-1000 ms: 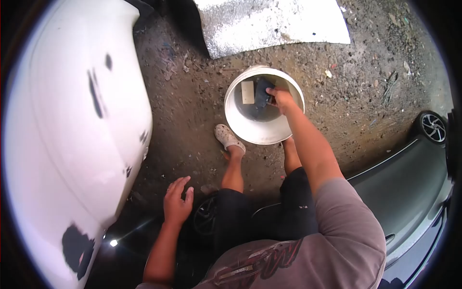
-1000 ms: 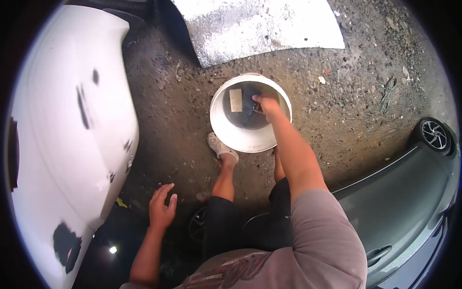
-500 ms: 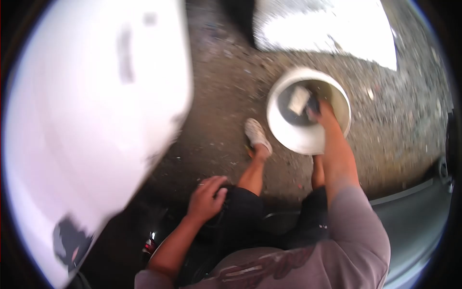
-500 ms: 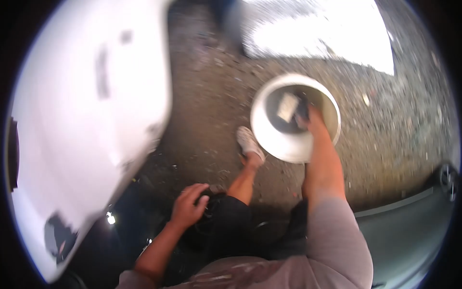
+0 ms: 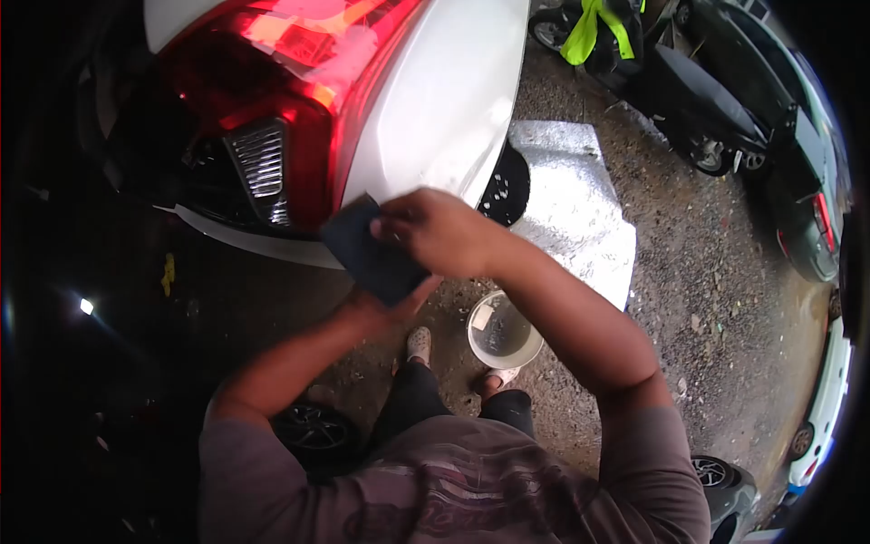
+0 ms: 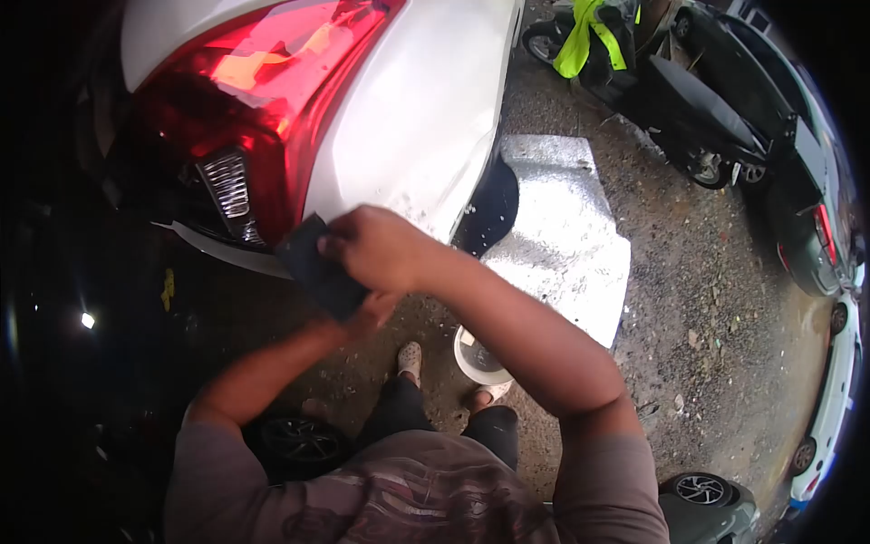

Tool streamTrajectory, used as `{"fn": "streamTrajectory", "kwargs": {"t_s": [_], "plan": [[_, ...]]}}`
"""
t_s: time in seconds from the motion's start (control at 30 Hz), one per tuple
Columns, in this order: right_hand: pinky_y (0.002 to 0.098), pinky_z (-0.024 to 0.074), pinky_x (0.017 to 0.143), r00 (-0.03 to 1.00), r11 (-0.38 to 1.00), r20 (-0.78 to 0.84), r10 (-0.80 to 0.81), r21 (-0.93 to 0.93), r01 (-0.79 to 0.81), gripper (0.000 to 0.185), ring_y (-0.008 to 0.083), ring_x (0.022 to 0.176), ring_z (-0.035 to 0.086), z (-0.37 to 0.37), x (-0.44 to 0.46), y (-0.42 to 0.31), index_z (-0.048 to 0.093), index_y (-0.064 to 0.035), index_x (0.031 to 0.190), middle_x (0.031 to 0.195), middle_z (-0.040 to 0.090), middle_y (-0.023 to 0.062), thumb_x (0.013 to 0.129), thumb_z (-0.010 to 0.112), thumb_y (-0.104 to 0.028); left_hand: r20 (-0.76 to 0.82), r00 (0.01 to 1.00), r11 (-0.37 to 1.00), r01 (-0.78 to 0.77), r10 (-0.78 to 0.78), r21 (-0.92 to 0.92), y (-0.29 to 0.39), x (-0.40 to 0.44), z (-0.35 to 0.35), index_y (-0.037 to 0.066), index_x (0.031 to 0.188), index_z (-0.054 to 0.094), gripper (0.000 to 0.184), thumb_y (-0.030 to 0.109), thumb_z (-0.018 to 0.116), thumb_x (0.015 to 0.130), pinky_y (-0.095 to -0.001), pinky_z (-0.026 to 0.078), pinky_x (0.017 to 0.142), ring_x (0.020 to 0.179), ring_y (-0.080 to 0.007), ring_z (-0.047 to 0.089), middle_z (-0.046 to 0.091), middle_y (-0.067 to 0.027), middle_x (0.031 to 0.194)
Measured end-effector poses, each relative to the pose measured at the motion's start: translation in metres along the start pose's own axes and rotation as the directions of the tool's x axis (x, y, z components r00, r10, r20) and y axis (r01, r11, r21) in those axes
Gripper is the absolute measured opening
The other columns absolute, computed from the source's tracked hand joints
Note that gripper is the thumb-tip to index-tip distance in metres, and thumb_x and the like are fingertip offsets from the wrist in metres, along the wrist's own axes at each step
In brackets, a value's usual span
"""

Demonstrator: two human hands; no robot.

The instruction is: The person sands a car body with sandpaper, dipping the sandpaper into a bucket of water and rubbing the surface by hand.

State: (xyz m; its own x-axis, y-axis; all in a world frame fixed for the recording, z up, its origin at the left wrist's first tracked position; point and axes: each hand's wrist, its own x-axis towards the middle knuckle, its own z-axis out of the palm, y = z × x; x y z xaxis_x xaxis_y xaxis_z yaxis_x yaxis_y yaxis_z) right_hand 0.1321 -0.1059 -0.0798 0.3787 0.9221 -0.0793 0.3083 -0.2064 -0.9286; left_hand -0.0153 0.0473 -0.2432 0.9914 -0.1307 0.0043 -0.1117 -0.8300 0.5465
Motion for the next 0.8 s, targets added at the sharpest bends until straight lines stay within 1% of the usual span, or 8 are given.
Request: {"fn": "streamTrajectory", "kwargs": {"t_s": [0.07, 0.1, 0.17, 0.33, 0.4, 0.5, 0.63, 0.8], "plan": [[0.0437, 0.0566, 0.092, 0.998, 0.982, -0.069, -0.012, -0.191, -0.001, 0.042, 0.0375, 0.096, 0.076, -0.022, 0.022, -0.048, 0.075, 0.0062, 0.121, 0.103, 0.078, 0.0269, 0.104, 0.066, -0.031, -0.008, 0.946, 0.804, -0.272, 0.325, 0.529, 0.027, 0.014, -0.059, 0.006, 0.137, 0.067, 0.044, 0.021, 0.070, 0.096, -0.0423, 0.056, 0.098, 0.126, -0.0239, 0.067, 0.070, -0.0103, 0.132], [0.0438, 0.0564, 0.092, 0.993, 0.974, -0.119, 0.002, -0.225, -0.029, 0.042, 0.0351, 0.096, 0.077, -0.027, 0.029, -0.057, 0.075, 0.0065, 0.119, 0.105, 0.078, 0.0268, 0.104, 0.067, -0.032, 0.085, 0.835, 0.420, -0.358, 0.543, 0.834, 0.039, 0.024, -0.089, 0.006, 0.139, 0.067, 0.043, 0.023, 0.067, 0.099, -0.0412, 0.054, 0.098, 0.130, -0.0227, 0.064, 0.069, -0.0098, 0.136], [0.0407, 0.0569, 0.090, 0.988, 0.964, -0.152, -0.036, -0.267, -0.006, 0.039, 0.0276, 0.095, 0.077, -0.040, 0.035, -0.066, 0.075, 0.0067, 0.119, 0.103, 0.080, 0.0215, 0.106, 0.066, -0.029, 0.041, 0.861, 0.412, -0.283, 0.506, 0.866, 0.030, 0.041, -0.112, 0.006, 0.142, 0.065, 0.048, 0.031, 0.065, 0.101, -0.0428, 0.052, 0.102, 0.136, -0.0219, 0.060, 0.067, -0.0100, 0.141], [0.0356, 0.0564, 0.088, 0.957, 0.948, -0.279, 0.077, 0.318, 0.017, 0.039, 0.0186, 0.094, 0.073, -0.056, 0.014, -0.083, 0.074, 0.0064, 0.126, 0.105, 0.079, 0.0126, 0.107, 0.066, -0.027, -0.032, 0.889, 0.360, -0.152, 0.457, 0.921, 0.023, 0.052, -0.103, 0.002, 0.152, 0.058, 0.066, 0.047, 0.057, 0.104, -0.0488, 0.037, 0.120, 0.148, -0.0269, 0.051, 0.061, -0.0150, 0.153], [0.0350, 0.0564, 0.089, 0.943, 0.949, -0.313, 0.117, 0.316, -0.012, 0.041, 0.0185, 0.093, 0.073, -0.050, -0.008, -0.085, 0.073, 0.0066, 0.128, 0.106, 0.080, 0.0126, 0.107, 0.066, -0.028, 0.119, 0.842, -0.003, -0.138, 0.526, 0.990, 0.010, 0.052, -0.071, 0.000, 0.154, 0.055, 0.066, 0.043, 0.052, 0.104, -0.0493, 0.034, 0.124, 0.150, -0.0303, 0.049, 0.061, -0.0185, 0.151], [0.0352, 0.0556, 0.090, 0.911, 0.971, -0.366, 0.189, 0.205, -0.119, 0.043, 0.0183, 0.093, 0.072, -0.044, -0.028, -0.057, 0.073, 0.0067, 0.130, 0.106, 0.079, 0.0116, 0.108, 0.065, -0.030, 0.385, 0.808, -0.186, -0.336, 0.447, 0.923, -0.046, 0.043, 0.003, -0.001, 0.154, 0.054, 0.066, 0.039, 0.048, 0.101, -0.0525, 0.030, 0.129, 0.151, -0.0335, 0.049, 0.061, -0.0204, 0.151], [0.0357, 0.0552, 0.090, 0.913, 0.945, -0.283, 0.294, 0.231, -0.232, 0.045, 0.0181, 0.093, 0.070, -0.032, -0.069, -0.003, 0.071, 0.0085, 0.130, 0.104, 0.079, 0.0125, 0.109, 0.064, -0.031, 0.408, 0.715, -0.157, -0.393, 0.568, 0.906, -0.118, 0.040, 0.095, -0.001, 0.149, 0.057, 0.064, 0.036, 0.047, 0.098, -0.0551, 0.027, 0.132, 0.149, -0.0366, 0.051, 0.062, -0.0209, 0.149], [0.0357, 0.0581, 0.085, 0.803, 0.884, -0.419, 0.424, 0.385, -0.266, 0.035, 0.0178, 0.091, 0.072, -0.023, -0.132, 0.072, 0.070, 0.0094, 0.127, 0.107, 0.078, 0.0128, 0.110, 0.063, -0.020, 0.493, 0.745, 0.464, -0.667, 0.450, 0.583, -0.095, 0.041, 0.115, 0.002, 0.142, 0.062, 0.052, 0.032, 0.056, 0.100, -0.0541, 0.031, 0.130, 0.147, -0.0350, 0.054, 0.065, -0.0184, 0.146]]}}
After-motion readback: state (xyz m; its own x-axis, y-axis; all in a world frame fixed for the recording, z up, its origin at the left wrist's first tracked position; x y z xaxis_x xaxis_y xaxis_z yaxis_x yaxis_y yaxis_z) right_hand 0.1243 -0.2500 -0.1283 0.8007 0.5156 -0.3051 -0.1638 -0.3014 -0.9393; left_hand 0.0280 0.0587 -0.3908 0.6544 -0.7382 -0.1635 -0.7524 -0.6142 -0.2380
